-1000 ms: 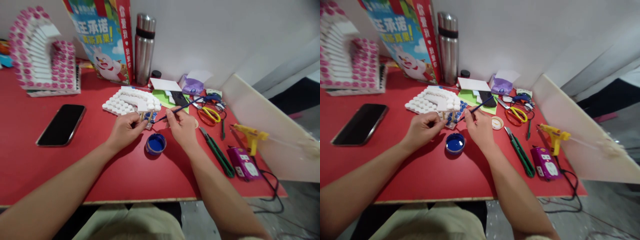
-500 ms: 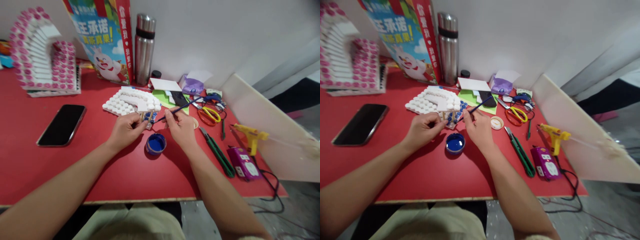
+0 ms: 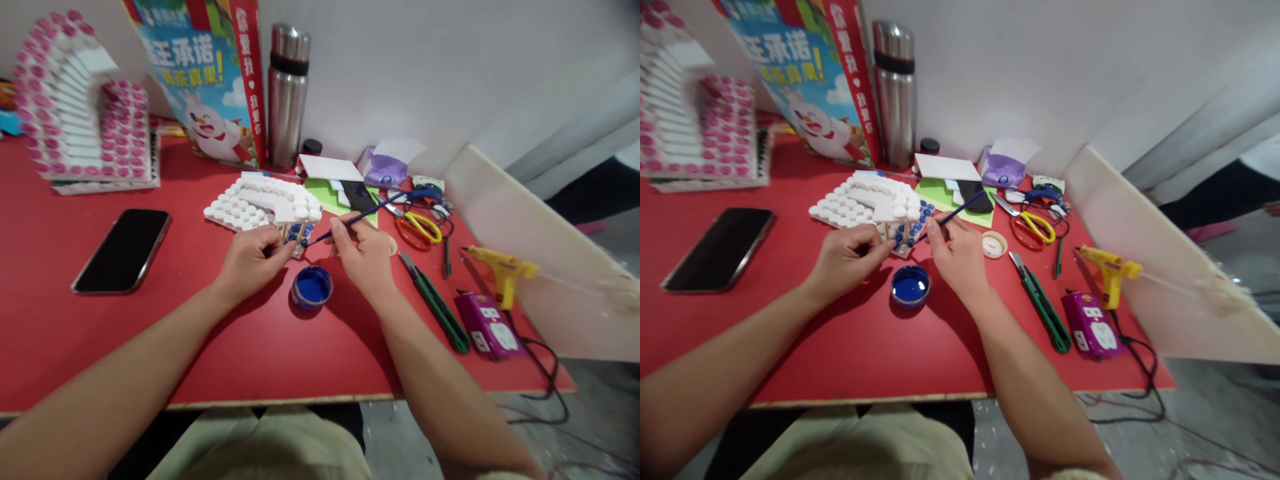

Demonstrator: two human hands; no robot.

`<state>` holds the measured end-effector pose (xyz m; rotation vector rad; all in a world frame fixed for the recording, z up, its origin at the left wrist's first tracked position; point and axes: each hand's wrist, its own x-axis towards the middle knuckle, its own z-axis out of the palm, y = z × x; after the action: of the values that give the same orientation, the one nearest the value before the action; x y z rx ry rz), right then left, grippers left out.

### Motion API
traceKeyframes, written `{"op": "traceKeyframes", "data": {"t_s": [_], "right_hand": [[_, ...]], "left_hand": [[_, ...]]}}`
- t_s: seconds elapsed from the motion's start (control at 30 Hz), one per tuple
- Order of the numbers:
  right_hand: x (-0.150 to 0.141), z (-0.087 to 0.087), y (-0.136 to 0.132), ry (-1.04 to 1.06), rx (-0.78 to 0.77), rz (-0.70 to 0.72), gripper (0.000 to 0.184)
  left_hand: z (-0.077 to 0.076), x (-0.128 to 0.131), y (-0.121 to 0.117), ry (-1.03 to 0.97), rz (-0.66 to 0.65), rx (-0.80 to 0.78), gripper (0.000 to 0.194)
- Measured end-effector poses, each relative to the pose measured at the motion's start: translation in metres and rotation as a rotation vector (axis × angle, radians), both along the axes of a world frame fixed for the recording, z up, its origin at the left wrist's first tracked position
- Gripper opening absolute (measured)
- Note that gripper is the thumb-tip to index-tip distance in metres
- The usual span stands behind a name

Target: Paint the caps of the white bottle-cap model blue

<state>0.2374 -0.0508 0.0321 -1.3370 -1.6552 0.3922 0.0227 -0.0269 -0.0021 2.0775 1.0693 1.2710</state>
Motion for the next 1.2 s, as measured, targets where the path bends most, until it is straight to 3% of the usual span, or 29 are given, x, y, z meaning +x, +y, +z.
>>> {"op": "traceKeyframes", "data": {"t_s": [0.4,1.03,1.2], "right_hand": [[-0.0005,0.0017,-0.0023,0.113,0.017,-0.016,0.028],[0.0029,0.0004,-0.0013,-0.037,0.043,-0.025,0.030],[0.0030,0.0003,-0.0014,0.020,0.028,-0.034,0.031]], "left_hand": [[-0.0022,-0.0004,0.0012,-0.014,0.004,-0.002,0.040],[0.0012,-0.0014,0.0008,-0.012,0.058,-0.006,0.041],[0.0016,-0.0017,0.0004,-0.008,0.057,-0.030,0.042]]}}
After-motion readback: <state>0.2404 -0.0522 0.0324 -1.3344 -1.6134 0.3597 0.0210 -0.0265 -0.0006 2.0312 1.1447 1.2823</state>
